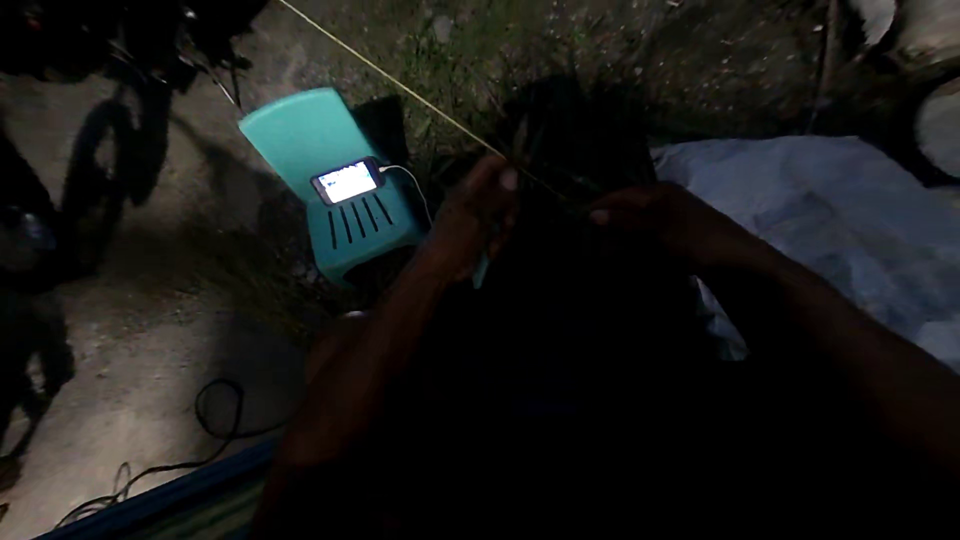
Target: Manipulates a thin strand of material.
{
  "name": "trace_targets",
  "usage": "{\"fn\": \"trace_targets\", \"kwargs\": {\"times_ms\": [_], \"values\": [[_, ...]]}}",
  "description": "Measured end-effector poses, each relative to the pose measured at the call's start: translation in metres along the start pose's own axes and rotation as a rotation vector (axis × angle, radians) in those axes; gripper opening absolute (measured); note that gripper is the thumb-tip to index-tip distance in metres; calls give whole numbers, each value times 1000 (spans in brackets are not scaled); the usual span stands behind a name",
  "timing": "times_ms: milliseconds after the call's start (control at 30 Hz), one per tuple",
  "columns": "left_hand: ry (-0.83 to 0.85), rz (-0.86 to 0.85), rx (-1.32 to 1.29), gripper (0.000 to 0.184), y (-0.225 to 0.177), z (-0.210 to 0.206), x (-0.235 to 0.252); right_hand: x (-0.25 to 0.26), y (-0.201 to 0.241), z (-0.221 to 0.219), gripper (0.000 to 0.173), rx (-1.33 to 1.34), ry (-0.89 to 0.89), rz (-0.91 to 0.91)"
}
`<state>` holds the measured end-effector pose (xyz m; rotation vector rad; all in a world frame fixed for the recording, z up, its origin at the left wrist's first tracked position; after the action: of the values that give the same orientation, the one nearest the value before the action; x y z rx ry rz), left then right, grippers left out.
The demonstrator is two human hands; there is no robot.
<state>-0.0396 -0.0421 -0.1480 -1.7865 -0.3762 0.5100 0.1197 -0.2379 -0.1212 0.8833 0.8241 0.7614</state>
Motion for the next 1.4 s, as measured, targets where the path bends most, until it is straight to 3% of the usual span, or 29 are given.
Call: {"fn": "trace_targets", "kwargs": {"times_ms": [67, 200, 333, 500, 667, 800, 967, 1133, 1300, 1400], "values": [[14, 26, 13, 27, 1, -2, 0, -1, 0, -1, 30, 36, 60, 38], [-95, -78, -76, 28, -7, 13, 11, -4, -1, -1, 31, 41, 89, 32], [9, 62, -8, 34, 4, -12, -5, -3, -2, 0, 31, 102, 113, 50], [-136, -170, -198, 26, -26, 36, 14, -2, -5, 9, 31, 46, 180, 71], [-194, -278, -244, 23, -35, 44, 16, 4, -3, 11, 20, 13, 51, 64], [-176, -188, -106, 27, -20, 22, 9, 2, -1, 4, 24, 44, 16, 77], [26, 87, 129, 28, 12, -25, -12, 3, -7, 0, 29, 51, 91, 118], [-145, -160, -103, 25, -16, 20, 9, -3, -9, 9, 30, 110, 130, 52], [-58, -82, -65, 31, -12, 8, -3, 0, -8, 15, 29, 91, 177, 121], [-196, -241, -206, 28, -40, 56, 8, -2, -15, 28, 29, 55, 200, 168]]}}
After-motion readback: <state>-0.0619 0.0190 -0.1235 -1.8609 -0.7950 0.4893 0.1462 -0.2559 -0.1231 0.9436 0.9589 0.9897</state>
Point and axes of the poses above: each hand's wrist, its own x-axis towards the middle knuckle, its own z-axis out of the back of the hand, y = z × x, the point moved 1 cm from there along x, towards the middle knuckle, and after that the axes turned 10 degrees about -y, right-handed, at the moved point
